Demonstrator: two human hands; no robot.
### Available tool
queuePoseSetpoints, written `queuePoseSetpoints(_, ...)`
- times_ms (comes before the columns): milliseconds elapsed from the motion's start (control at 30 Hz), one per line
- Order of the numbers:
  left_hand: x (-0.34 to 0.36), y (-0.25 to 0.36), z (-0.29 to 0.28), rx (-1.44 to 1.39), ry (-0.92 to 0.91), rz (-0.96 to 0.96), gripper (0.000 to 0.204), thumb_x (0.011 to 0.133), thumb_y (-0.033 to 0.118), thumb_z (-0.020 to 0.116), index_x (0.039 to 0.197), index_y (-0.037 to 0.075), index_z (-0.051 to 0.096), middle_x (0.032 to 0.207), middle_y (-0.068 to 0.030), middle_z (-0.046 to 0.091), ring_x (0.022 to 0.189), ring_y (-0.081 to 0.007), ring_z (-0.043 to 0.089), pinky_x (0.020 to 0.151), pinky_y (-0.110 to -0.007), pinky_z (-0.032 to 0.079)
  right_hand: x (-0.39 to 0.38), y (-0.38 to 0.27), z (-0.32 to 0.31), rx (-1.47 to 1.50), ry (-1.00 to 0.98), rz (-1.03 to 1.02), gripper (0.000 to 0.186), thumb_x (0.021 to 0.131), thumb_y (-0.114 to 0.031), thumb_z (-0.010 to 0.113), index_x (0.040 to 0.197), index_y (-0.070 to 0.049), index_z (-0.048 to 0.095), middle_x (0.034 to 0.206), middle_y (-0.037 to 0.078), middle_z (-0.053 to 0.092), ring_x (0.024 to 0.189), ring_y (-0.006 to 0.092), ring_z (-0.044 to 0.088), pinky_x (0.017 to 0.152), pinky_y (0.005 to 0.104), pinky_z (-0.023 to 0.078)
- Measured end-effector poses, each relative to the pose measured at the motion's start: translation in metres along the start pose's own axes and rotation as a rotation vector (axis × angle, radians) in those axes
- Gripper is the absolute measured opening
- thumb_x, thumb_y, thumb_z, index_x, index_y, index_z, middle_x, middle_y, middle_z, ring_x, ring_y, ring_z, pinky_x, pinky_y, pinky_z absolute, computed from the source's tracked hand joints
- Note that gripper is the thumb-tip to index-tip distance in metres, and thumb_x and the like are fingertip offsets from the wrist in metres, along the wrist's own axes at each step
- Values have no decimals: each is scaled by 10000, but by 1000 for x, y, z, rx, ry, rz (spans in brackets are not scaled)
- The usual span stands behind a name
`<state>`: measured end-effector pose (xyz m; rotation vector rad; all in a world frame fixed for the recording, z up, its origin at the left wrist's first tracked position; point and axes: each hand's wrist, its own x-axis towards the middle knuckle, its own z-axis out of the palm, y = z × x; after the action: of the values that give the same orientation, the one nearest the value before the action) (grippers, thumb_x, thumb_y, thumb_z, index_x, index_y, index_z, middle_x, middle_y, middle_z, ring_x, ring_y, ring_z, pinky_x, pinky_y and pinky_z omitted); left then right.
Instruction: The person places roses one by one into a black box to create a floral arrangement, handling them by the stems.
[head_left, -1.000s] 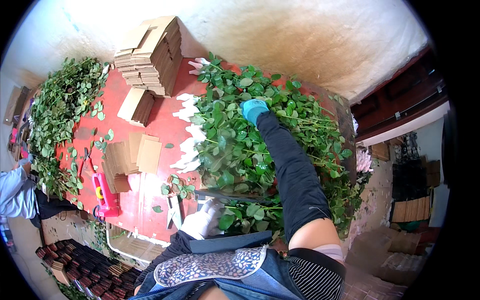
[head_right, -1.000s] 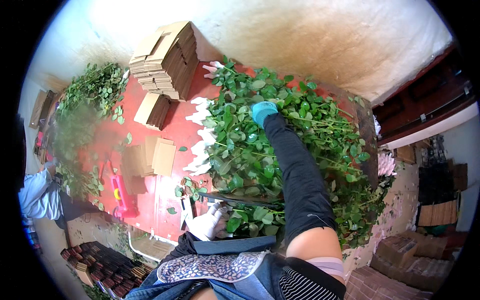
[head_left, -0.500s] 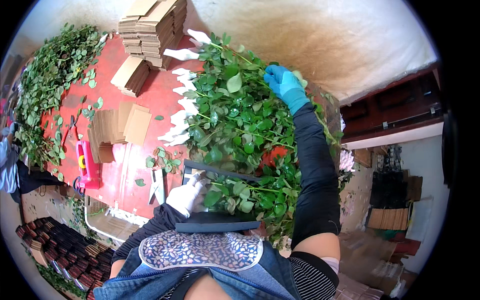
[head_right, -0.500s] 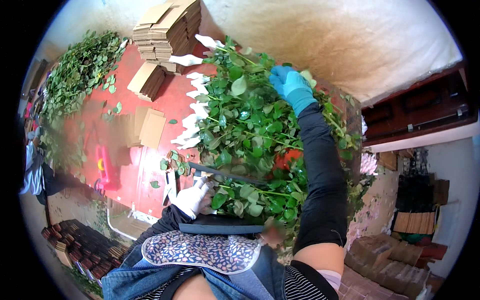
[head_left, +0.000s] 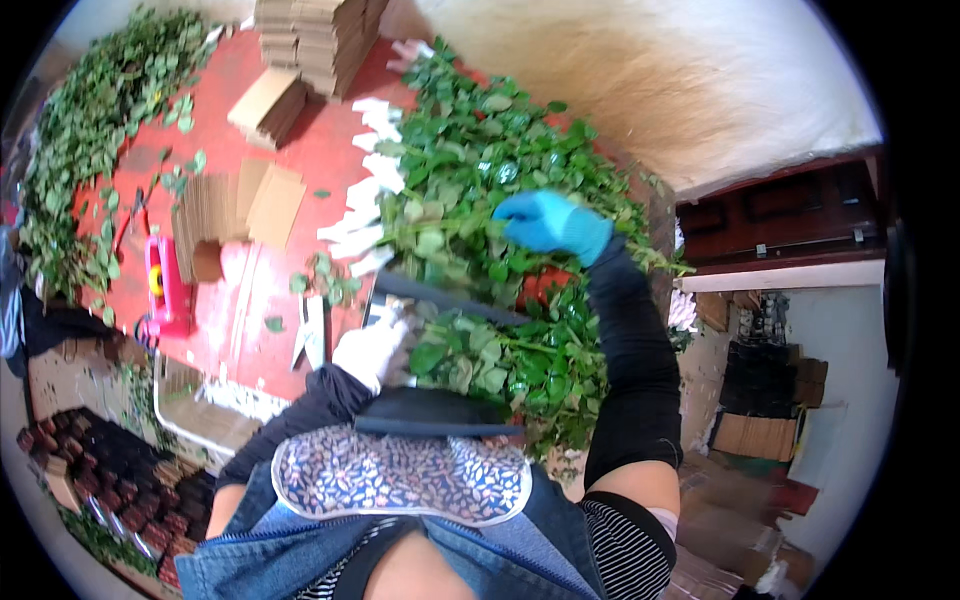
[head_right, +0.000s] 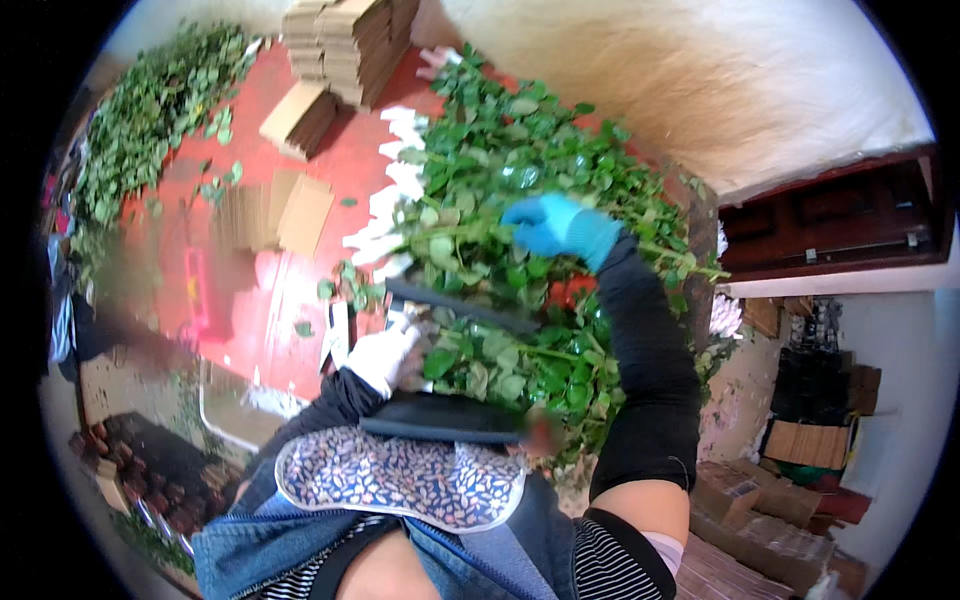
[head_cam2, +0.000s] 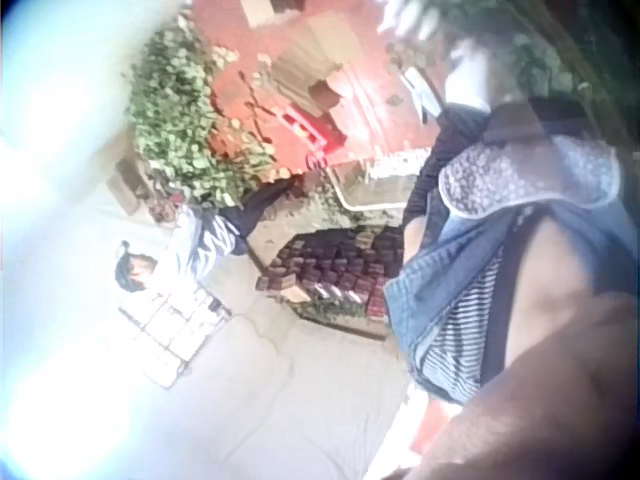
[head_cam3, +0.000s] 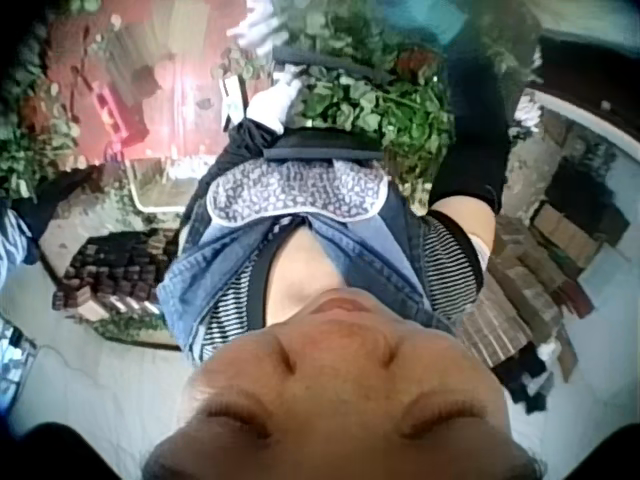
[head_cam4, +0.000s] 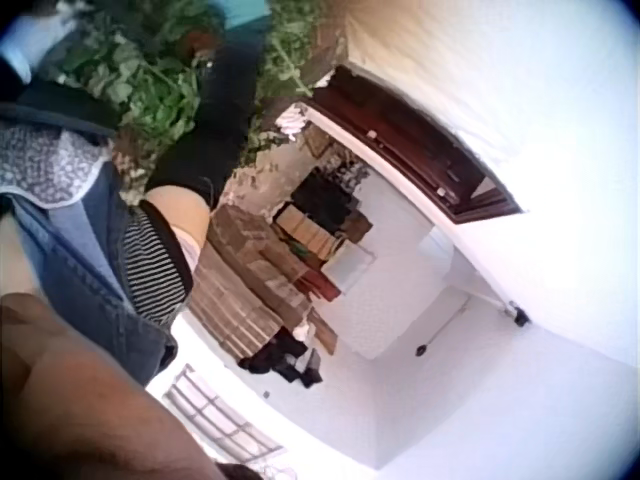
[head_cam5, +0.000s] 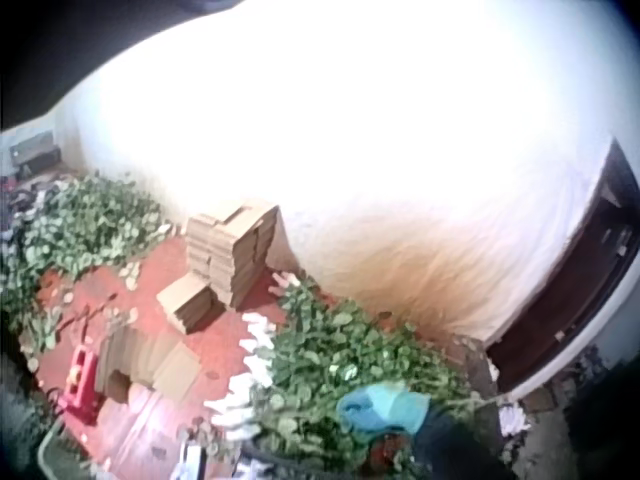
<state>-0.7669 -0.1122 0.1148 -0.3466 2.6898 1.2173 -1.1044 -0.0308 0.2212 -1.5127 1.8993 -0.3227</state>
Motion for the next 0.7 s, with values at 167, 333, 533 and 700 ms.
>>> queuePoseSetpoints(167,-3,-10,9,68,89,48,508,827,150,647,1313,128,500,1387,-129,474,934,-312,659,728,-382,563,-63,-67,-32,-63,414,-177,92,879,-50,597,942,18,597,759,127,516,669,231,516,603,351,427)
queuePoseSetpoints(333,7,-27,24,-393,45,-48,375,893,170,593,1258,96,548,1203,-113,595,904,-230,672,729,-363,561,-126,-90,5,-204,244,-138,167,792,40,608,941,-30,583,817,173,543,756,375,551,651,435,435)
queuePoseSetpoints(533,23,-42,27,148,-58,112,335,886,213,591,1201,100,603,1221,-110,608,1007,-274,644,845,-375,526,-158,-39,81,-400,70,117,270,778,-71,658,1039,-48,596,917,173,601,825,383,589,663,467,476)
queuePoseSetpoints(700,-2,-22,7,-186,17,104,535,805,128,661,1309,119,483,1403,-96,459,1096,-318,612,818,-354,550,-169,-40,103,-750,140,150,382,814,-190,652,1171,-69,586,1076,158,612,913,346,615,723,477,511)
